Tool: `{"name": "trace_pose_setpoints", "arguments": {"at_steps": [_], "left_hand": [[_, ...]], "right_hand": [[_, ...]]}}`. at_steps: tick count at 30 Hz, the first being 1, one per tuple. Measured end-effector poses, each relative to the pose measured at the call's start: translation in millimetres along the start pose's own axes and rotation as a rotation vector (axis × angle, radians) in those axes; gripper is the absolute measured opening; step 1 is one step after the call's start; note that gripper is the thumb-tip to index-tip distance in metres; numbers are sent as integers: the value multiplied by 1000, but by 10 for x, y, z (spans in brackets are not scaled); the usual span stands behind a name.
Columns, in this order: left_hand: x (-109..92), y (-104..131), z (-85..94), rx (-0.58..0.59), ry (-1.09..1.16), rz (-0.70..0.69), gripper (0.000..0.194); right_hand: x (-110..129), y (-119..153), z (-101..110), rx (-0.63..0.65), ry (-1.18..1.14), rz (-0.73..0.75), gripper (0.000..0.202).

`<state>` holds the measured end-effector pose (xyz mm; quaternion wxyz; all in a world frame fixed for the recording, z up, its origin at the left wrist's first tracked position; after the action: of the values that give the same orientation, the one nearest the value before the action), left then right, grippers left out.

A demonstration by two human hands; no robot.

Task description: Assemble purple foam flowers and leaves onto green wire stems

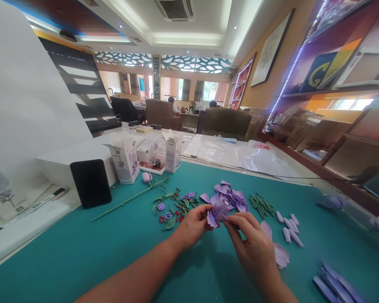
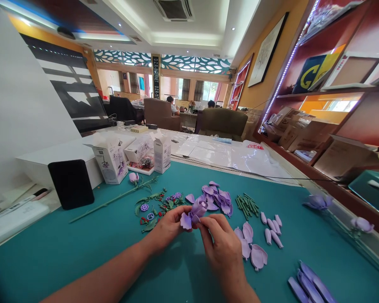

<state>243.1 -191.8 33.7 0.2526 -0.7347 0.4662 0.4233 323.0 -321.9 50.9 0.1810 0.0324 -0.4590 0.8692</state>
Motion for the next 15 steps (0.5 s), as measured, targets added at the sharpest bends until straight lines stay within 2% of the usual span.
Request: {"name": "trace_pose_setpoints", "arguments": {"at_steps": [9, 11, 15], "left_hand": [[-5, 13, 6, -49, 43, -16, 49], [-31, -3, 46, -58, 59, -26, 48], [-160, -52, 181, -129, 180, -78, 41]], "right_hand": [[13, -1, -8, 6, -85, -55, 19], [-80, -23, 8, 11, -106, -96, 21], [-418, -46, -37, 24, -10, -144, 22]]}}
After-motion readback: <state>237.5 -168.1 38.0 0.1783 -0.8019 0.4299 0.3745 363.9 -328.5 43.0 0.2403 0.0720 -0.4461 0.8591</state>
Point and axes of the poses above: each hand's wrist, its own y-axis away from the middle knuckle, its own z-axis out of the back of the hand, x = y × z, the point moved 2 cm from there along -y, towards the middle knuckle, and after that the axes turned 14 degrees about y, right-handed, at the moved point
